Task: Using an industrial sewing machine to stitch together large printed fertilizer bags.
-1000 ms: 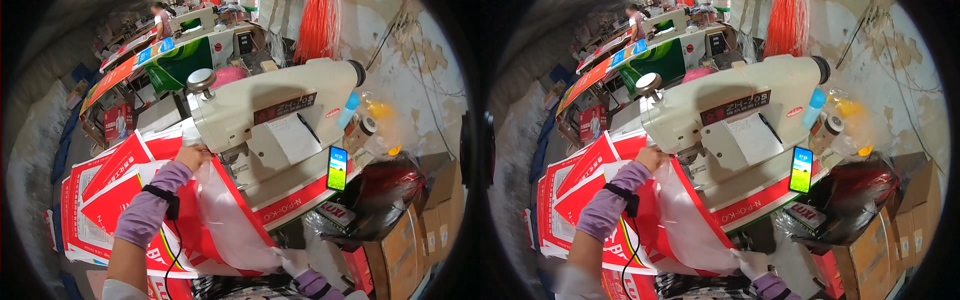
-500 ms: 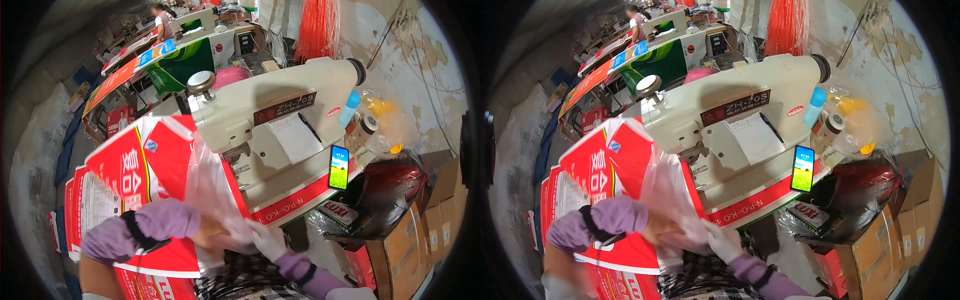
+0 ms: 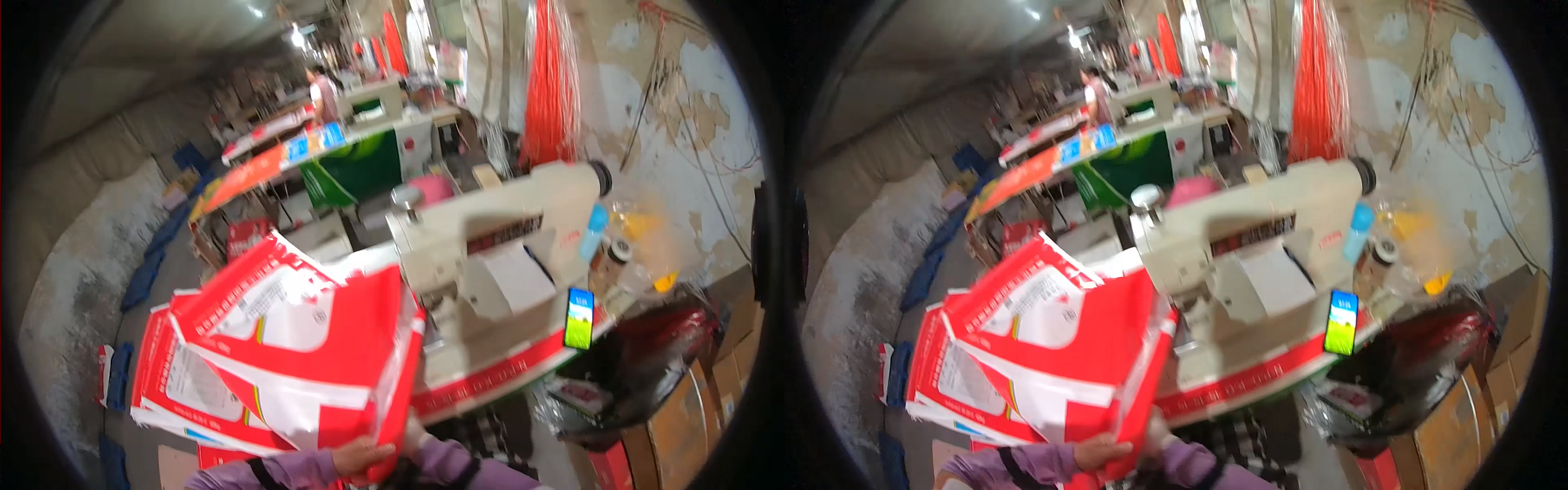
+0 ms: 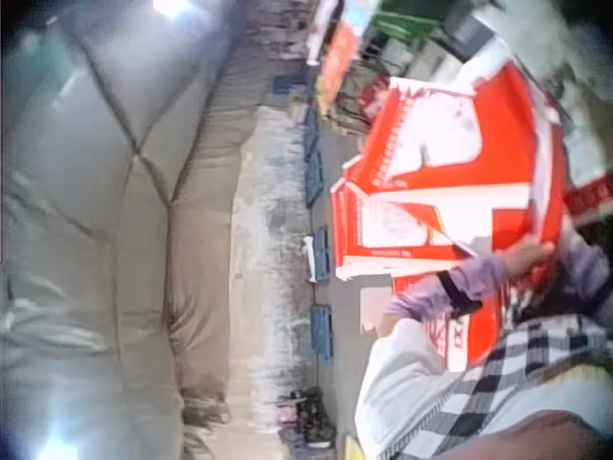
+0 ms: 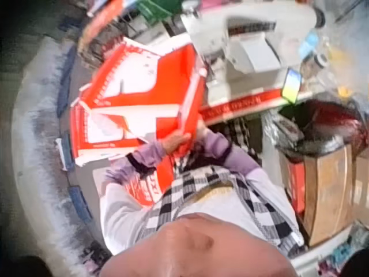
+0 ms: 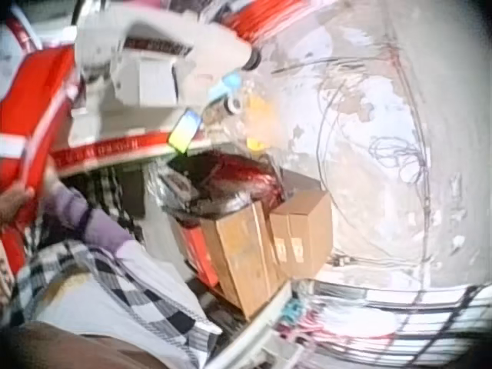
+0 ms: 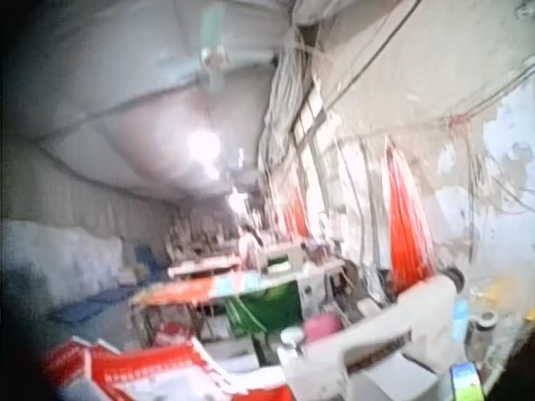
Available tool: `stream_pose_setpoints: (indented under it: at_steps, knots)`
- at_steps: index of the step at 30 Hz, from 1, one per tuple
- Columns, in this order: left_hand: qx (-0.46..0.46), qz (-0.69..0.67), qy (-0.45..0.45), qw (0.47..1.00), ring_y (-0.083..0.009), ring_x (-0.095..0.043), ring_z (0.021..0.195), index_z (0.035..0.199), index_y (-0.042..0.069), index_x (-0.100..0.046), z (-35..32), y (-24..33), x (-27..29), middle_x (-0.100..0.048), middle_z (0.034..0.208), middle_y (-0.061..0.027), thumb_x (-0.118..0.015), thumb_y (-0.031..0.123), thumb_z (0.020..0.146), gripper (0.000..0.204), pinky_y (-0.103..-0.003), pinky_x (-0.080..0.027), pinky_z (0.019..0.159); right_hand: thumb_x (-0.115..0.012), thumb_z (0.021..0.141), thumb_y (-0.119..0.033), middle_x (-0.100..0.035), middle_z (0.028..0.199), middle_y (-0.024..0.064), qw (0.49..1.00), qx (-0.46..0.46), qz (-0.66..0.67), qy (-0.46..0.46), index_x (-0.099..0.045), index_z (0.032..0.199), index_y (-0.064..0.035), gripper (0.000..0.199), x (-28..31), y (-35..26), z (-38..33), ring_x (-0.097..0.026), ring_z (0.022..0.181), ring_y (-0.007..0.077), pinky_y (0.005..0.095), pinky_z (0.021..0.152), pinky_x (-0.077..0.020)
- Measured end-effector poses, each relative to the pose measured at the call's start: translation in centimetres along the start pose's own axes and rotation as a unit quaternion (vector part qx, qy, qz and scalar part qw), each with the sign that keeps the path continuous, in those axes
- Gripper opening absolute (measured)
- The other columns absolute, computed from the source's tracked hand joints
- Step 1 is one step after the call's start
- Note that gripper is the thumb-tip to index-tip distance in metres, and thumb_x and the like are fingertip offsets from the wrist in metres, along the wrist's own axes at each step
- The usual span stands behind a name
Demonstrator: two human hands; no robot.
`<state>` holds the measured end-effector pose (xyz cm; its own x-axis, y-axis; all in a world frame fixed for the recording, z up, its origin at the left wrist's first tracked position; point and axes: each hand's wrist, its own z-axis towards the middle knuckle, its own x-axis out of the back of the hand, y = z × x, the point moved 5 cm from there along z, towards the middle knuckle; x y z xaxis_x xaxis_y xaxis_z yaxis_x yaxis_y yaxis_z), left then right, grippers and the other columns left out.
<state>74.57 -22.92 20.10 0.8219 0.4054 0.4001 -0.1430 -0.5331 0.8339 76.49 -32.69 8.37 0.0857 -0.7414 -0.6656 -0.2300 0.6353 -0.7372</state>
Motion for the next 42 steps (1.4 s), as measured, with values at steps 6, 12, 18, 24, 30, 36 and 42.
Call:
stream_pose_setpoints:
  at_steps: [6, 12, 18, 24, 30, 36, 42]
  knots:
    - [-0.013, -0.115, -0.052, 0.992, -0.0229, -0.056, 0.069, 0.093, 0.005, -0.061, 1.9, 4.5, 0.0, -0.057, 0.078, -0.0097, -0.063, 0.023, 0.083, 0.02, -0.034, -0.046, 0.063, -0.048, 0.096, -0.037, -0.059, 0.119, 0.0072, 0.995, -0.02, 0.047, 0.083, -0.045, 0.133, -0.0046, 0.049, 1.3, -9.4, -1.7, -0.059, 0.104, 0.0171, 0.0358, 0.09, -0.0464]
    - [-0.344, 0.536, -0.001, 0.771, -0.0287, -0.065, 0.073, 0.076, 0.007, -0.064, 8.4, 13.9, 0.2, -0.066, 0.078, -0.0078, -0.059, 0.015, 0.074, 0.01, -0.043, -0.051, 0.064, -0.056, 0.087, -0.011, -0.058, 0.111, 0.0071, 0.993, 0.079, -0.076, 0.032, -0.054, 0.117, -0.0031, 0.031, 2.2, -3.1, -5.4, -0.059, 0.1, 0.0142, 0.0295, 0.083, -0.0494]
    - [-0.193, 0.507, -0.289, 0.788, -0.0302, -0.067, 0.067, 0.072, 0.01, -0.065, 5.0, 12.1, -2.9, -0.066, 0.067, -0.0096, -0.059, 0.022, 0.076, 0.014, -0.042, -0.054, 0.061, -0.051, 0.089, -0.008, -0.065, 0.107, 0.0145, 0.936, 0.03, -0.338, 0.098, -0.045, 0.131, -0.0048, 0.042, -1.8, -9.9, -10.4, -0.064, 0.095, 0.0256, 0.0333, 0.085, -0.05]
    - [-0.125, 0.467, -0.256, 0.837, -0.0323, -0.066, 0.061, 0.077, 0.008, -0.064, 4.4, 9.8, -5.1, -0.065, 0.065, -0.0117, -0.058, 0.022, 0.079, 0.015, -0.043, -0.053, 0.057, -0.044, 0.095, -0.019, -0.065, 0.109, 0.0173, 0.99, 0.061, -0.085, 0.091, -0.04, 0.138, -0.0061, 0.045, 1.7, -8.8, -7.5, -0.065, 0.094, 0.0244, 0.0356, 0.085, -0.0497]
    - [-0.108, 0.528, -0.355, 0.764, -0.0291, -0.068, 0.067, 0.079, 0.004, -0.064, 4.6, 12.2, -4.4, -0.066, 0.067, -0.0094, -0.06, 0.019, 0.076, 0.016, -0.042, -0.053, 0.053, -0.05, 0.091, -0.021, -0.063, 0.092, 0.0277, 0.9, 0.036, -0.387, 0.2, -0.037, 0.141, -0.0089, 0.053, 0.6, -8.4, -6.6, -0.064, 0.087, 0.04, 0.044, 0.074, -0.0506]
    - [-0.046, 0.608, -0.439, 0.66, -0.0244, -0.069, 0.081, 0.088, 0.011, -0.071, 7.6, 19.4, 4.5, -0.07, 0.083, -0.0068, -0.06, 0.015, 0.082, 0.013, -0.041, -0.052, 0.076, -0.058, 0.083, -0.024, -0.061, 0.061, 0.0153, 0.748, 0.068, -0.63, 0.199, -0.036, 0.143, -0.0121, 0.065, 3.2, -13.7, -3.3, -0.063, 0.055, 0.0335, 0.0454, 0.054, -0.0482]
    - [0.213, 0.024, -0.267, 0.939, -0.0204, -0.064, 0.093, 0.107, 0.004, -0.066, 7.2, 7.8, 3.3, -0.066, 0.104, -0.0109, -0.056, 0.018, 0.091, 0.023, -0.035, -0.05, 0.084, -0.055, 0.083, -0.02, -0.068, 0.068, 0.0048, 0.63, 0.057, -0.755, 0.172, -0.071, 0.096, -0.017, 0.022, 8.1, -9.0, 10.5, -0.066, 0.058, 0.0218, 0.0385, 0.05, -0.0493]
